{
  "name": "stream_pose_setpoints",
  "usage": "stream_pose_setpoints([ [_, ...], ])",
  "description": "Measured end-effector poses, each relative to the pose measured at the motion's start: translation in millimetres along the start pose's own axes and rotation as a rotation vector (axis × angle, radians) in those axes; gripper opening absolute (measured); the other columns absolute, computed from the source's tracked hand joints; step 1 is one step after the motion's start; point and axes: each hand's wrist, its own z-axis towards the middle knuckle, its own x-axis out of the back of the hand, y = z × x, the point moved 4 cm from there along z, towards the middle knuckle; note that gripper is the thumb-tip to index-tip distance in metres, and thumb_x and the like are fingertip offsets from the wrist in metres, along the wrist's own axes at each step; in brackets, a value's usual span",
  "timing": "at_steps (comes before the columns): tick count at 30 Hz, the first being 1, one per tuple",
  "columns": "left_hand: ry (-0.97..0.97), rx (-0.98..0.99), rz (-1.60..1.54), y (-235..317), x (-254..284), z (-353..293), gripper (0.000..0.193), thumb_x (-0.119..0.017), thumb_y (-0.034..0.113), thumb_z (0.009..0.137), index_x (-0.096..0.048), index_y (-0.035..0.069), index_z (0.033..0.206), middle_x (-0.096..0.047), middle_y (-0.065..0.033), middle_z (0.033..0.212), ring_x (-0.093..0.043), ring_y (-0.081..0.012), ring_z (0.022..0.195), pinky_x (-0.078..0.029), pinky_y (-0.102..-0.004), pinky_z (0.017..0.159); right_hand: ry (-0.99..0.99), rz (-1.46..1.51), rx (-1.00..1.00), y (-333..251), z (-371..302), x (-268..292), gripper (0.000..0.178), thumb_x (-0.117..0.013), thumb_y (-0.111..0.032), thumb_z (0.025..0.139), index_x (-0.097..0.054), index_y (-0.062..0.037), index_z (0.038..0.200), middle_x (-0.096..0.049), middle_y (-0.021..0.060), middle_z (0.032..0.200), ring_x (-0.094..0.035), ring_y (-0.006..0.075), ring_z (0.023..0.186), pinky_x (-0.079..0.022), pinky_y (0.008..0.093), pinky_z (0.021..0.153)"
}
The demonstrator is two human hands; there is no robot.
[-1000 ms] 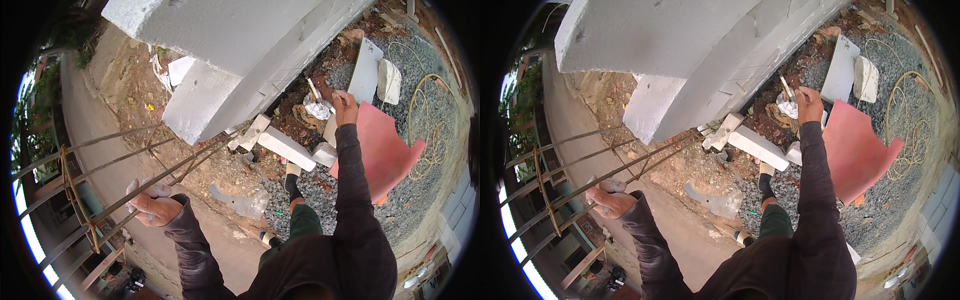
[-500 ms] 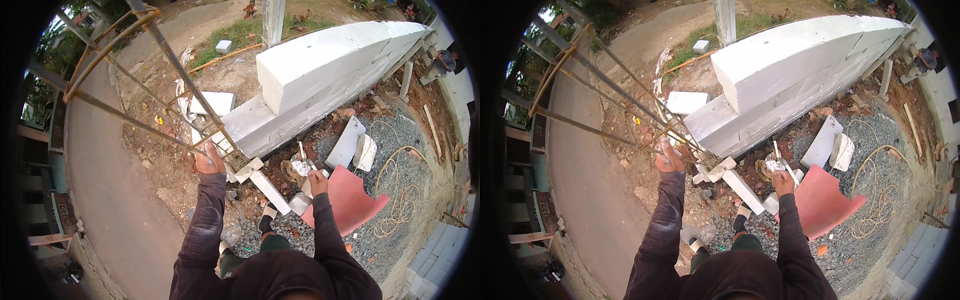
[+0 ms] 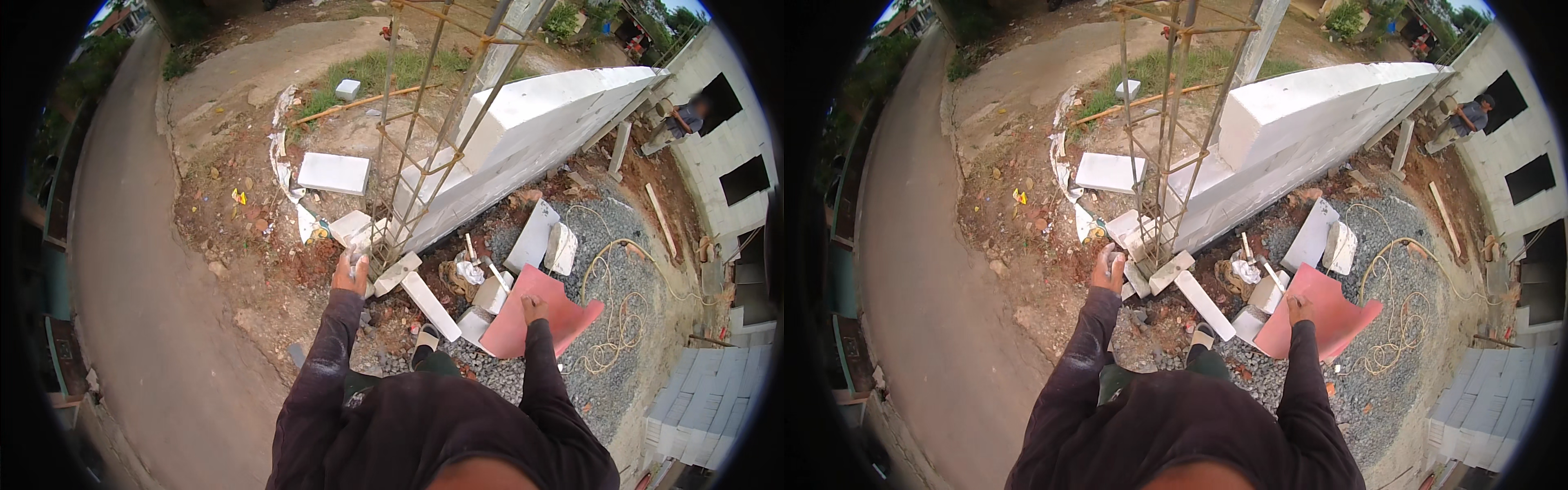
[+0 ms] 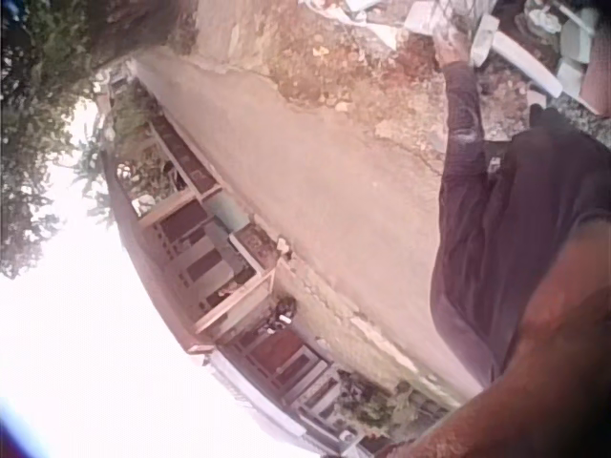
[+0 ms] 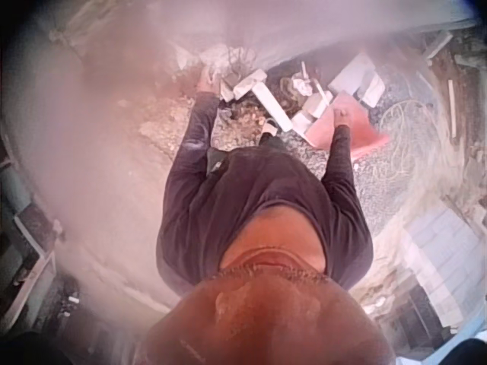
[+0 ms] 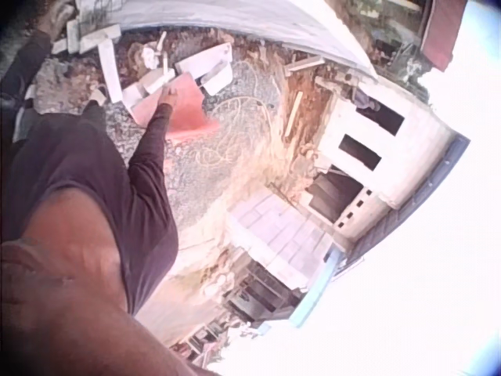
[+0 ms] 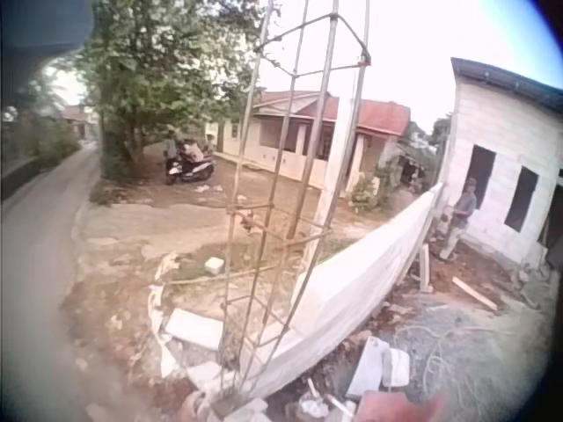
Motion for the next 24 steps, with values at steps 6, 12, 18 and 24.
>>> stream_pose_setpoints([
  [6,-0.355,0.405,0.193,-224.6,125.1,-100.5,0.043,-0.056,0.034,0.079,-0.055,0.001,0.108,-0.06,-0.0212,0.099,-0.058,-0.0329,0.093,-0.044,-0.0372,0.08,-0.725,-1.133,-0.268,156.3,-234.7,-48.1,0.032,-0.067,-0.025,0.069,-0.061,-0.0092,0.096,-0.064,0.0086,0.089,-0.062,0.0262,0.085,-0.05,0.0395,0.068],
  [12,-0.269,0.775,0.419,-352.5,296.1,-164.4,0.042,-0.052,0.035,0.079,-0.057,0.005,0.108,-0.06,-0.0213,0.098,-0.057,-0.0352,0.094,-0.044,-0.0408,0.08,-0.752,-0.117,-1.021,161.3,-405.4,-114.1,0.036,-0.056,-0.031,0.081,-0.055,-0.006,0.107,-0.062,0.0088,0.085,-0.059,0.0224,0.076,-0.048,0.0409,0.065],
  [18,-0.04,1.006,0.627,-405.7,381.3,-182.8,0.048,-0.047,0.038,0.08,-0.054,0.004,0.113,-0.058,-0.0236,0.103,-0.054,-0.0367,0.1,-0.042,-0.043,0.084,-0.39,0.183,-0.701,16.5,-268.6,-143.5,0.02,-0.057,-0.024,0.082,-0.058,-0.0037,0.083,-0.054,0.0068,0.065,-0.05,0.0162,0.044,-0.037,0.0283,0.037],
  [24,0.041,0.896,0.41,-383.7,342.4,-157.5,0.046,-0.052,0.04,0.081,-0.056,0.003,0.109,-0.059,-0.0207,0.103,-0.055,-0.0359,0.099,-0.042,-0.0413,0.085,-0.213,0.201,-0.495,-58.8,-149.1,-145.0,0.022,-0.061,-0.022,0.078,-0.061,-0.0005,0.084,-0.054,0.0023,0.062,-0.049,0.0117,0.046,-0.036,0.0259,0.04],
])
